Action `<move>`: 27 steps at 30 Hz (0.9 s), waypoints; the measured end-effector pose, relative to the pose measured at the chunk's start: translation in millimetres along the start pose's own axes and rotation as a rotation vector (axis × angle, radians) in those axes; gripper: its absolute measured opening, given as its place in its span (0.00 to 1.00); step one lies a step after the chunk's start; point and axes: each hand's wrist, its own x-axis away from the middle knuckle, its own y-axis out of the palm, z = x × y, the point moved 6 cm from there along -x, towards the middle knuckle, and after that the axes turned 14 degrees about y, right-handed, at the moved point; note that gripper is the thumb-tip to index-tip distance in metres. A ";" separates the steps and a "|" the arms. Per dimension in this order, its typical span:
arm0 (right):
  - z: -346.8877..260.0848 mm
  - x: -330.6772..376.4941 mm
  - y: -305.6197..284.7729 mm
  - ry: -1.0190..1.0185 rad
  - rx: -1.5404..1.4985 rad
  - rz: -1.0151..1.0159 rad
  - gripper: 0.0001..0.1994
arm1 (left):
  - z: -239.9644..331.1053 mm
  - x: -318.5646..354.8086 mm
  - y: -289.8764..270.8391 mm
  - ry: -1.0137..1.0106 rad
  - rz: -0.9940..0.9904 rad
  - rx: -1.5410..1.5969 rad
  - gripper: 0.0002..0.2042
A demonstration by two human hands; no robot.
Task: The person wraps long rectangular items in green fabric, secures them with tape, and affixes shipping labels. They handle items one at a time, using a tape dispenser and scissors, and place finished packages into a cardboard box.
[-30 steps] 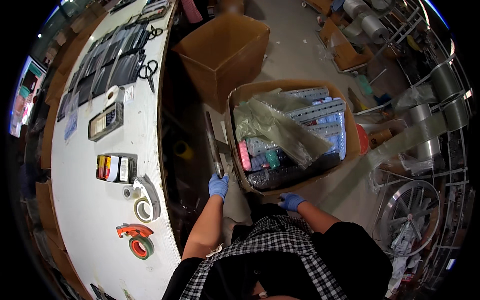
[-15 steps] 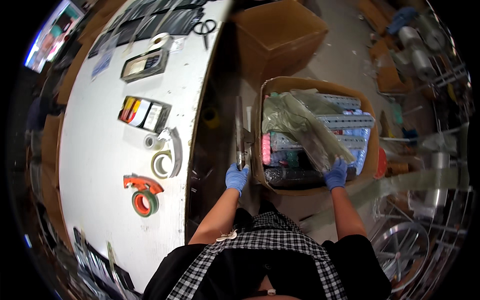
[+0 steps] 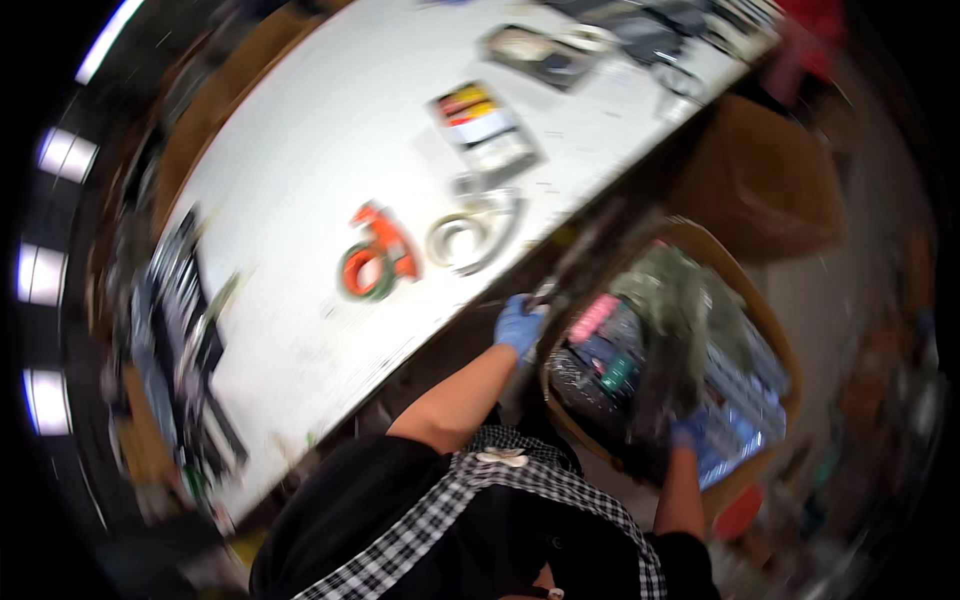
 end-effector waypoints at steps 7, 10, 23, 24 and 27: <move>-34.0 41.2 -16.2 -0.293 0.024 0.385 0.52 | 48.1 86.9 -67.0 0.127 -0.472 -0.090 0.19; -62.5 68.8 -13.0 -0.381 0.004 0.225 0.52 | 39.4 159.1 -100.1 0.218 -0.535 -0.052 0.15; -227.8 199.2 -10.5 -0.521 -0.254 -0.310 0.36 | 0.1 242.0 -374.1 0.658 0.135 -0.143 0.10; -250.9 209.3 -4.8 -0.467 -0.525 -0.602 0.35 | -9.9 247.7 -392.9 0.627 0.144 -0.174 0.11; -314.6 219.3 -0.4 -0.105 -1.011 -1.011 0.36 | -37.8 269.0 -445.4 0.493 0.155 -0.352 0.16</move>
